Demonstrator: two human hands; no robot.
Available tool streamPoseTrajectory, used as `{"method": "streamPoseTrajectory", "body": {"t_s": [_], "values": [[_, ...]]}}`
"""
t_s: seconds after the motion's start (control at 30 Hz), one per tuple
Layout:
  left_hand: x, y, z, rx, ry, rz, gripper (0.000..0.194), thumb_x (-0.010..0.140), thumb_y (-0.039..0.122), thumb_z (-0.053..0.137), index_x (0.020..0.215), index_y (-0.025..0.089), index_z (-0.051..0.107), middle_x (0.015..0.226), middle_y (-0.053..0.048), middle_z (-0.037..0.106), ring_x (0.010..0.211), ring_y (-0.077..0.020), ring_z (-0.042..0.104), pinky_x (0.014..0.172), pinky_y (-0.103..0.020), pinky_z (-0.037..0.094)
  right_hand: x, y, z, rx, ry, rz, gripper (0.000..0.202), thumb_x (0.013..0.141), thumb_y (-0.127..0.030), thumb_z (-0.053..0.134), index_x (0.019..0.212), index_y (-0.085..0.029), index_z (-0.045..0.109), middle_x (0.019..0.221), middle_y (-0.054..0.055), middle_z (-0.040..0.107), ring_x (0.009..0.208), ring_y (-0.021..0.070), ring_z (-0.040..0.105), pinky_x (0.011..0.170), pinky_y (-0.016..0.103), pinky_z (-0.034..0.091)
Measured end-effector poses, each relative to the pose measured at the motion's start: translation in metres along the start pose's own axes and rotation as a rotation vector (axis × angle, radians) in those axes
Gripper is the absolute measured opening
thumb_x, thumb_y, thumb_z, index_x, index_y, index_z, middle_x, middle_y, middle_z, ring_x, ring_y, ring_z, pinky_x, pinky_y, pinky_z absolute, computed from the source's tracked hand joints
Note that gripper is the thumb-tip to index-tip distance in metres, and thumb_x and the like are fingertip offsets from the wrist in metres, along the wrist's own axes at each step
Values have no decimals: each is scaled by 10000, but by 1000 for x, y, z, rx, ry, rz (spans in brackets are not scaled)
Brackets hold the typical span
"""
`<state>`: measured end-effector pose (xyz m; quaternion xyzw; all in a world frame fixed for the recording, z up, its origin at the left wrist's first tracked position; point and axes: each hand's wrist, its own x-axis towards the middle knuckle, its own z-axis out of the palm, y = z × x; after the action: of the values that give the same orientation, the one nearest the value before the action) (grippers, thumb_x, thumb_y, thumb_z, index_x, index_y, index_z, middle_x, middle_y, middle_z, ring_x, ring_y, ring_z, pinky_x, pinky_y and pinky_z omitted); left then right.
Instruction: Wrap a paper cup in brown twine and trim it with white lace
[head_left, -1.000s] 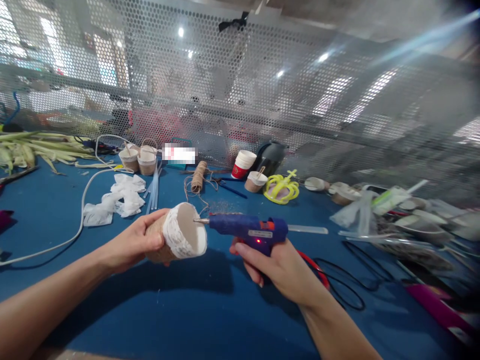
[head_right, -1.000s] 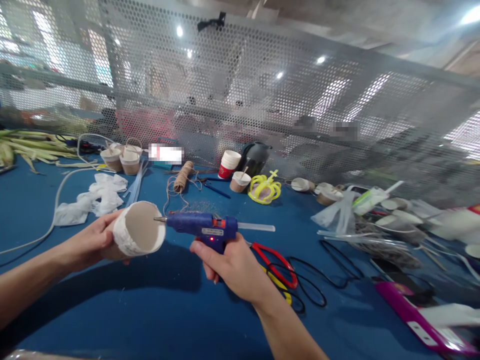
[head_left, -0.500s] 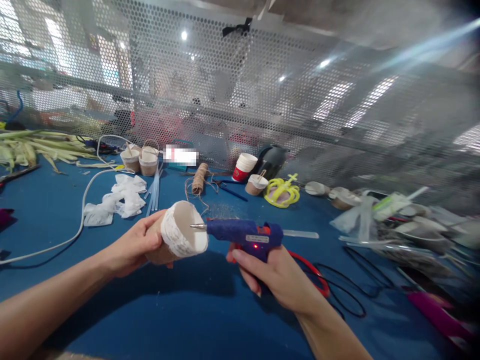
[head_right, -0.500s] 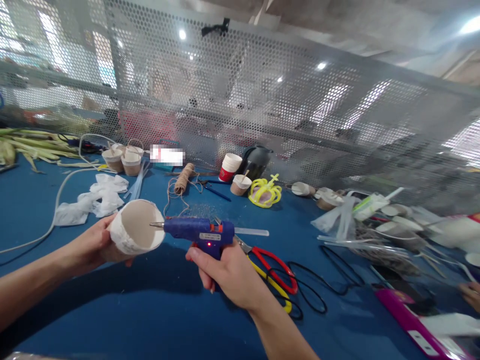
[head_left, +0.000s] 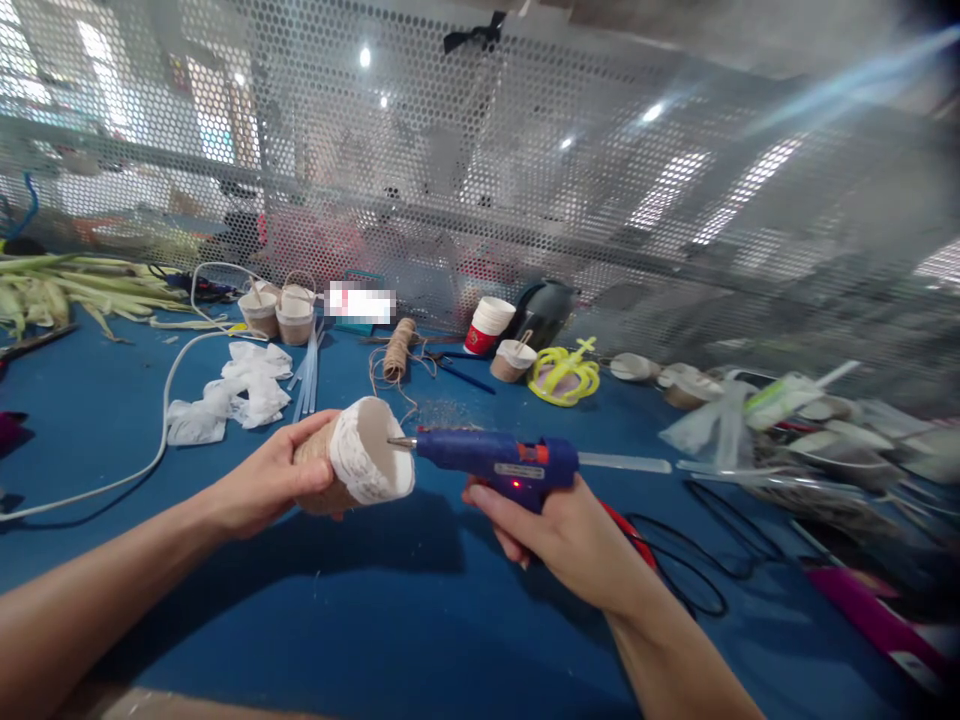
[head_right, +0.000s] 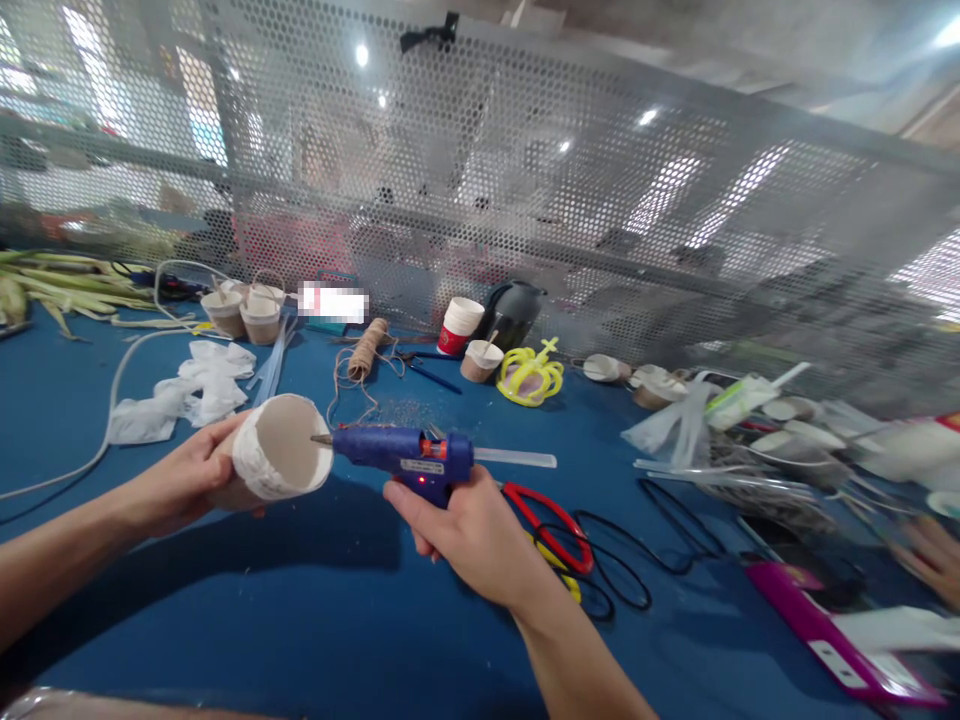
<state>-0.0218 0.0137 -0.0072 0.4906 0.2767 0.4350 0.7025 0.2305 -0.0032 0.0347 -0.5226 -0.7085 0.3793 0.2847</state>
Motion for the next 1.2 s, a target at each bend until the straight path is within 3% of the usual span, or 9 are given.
{"method": "streamPoseTrajectory", "body": {"t_s": [0.13,0.3,0.47,0.6,0.8,0.9,1.03,1.2], "values": [[-1,0,0,4,6,-42,749,487,483,801,1136,200,556,833,-48,623,633,-158,589,514,-242,514,2,1,0,11,18,-22,301,793,-425,561,653,-160,574,399,-40,474,367,86,446,431,238,419],[-1,0,-1,31,-1,-35,724,499,496,790,1115,191,563,817,-52,622,631,-159,585,519,-251,518,2,0,1,57,-10,31,278,762,-426,601,734,-152,565,398,-55,480,365,84,446,406,221,396],[1,0,-2,32,43,34,761,473,432,825,1135,179,547,919,-74,627,765,-193,593,644,-263,510,2,0,-1,248,-21,-20,275,815,-410,546,758,-144,580,371,-71,430,335,61,369,378,210,318],[1,-1,-1,77,58,26,712,462,361,840,1083,139,573,909,-77,641,779,-191,584,676,-245,476,5,0,1,391,14,42,264,792,-397,574,729,-140,577,352,-77,397,312,51,315,340,197,240],[0,2,3,42,66,31,735,444,443,829,1059,130,573,930,-99,642,809,-228,596,698,-284,480,9,1,8,513,-40,117,268,759,-405,599,713,-142,576,339,-90,371,307,41,277,329,184,206],[0,2,4,22,46,36,753,450,452,825,1082,134,568,953,-94,633,827,-216,586,710,-272,478,10,4,9,459,-52,85,275,776,-413,581,711,-147,572,342,-88,383,304,44,299,338,190,233],[1,0,2,40,67,33,742,461,442,822,1083,131,563,943,-89,619,788,-196,566,669,-262,475,7,4,7,211,0,4,295,823,-414,531,741,-138,598,370,-63,438,344,72,390,400,219,331],[3,3,0,170,101,72,590,492,334,824,994,134,586,819,-30,591,675,-124,511,578,-193,426,0,-1,3,-19,28,-14,344,817,-432,524,648,-142,599,396,-34,457,378,93,440,453,248,395]]}}
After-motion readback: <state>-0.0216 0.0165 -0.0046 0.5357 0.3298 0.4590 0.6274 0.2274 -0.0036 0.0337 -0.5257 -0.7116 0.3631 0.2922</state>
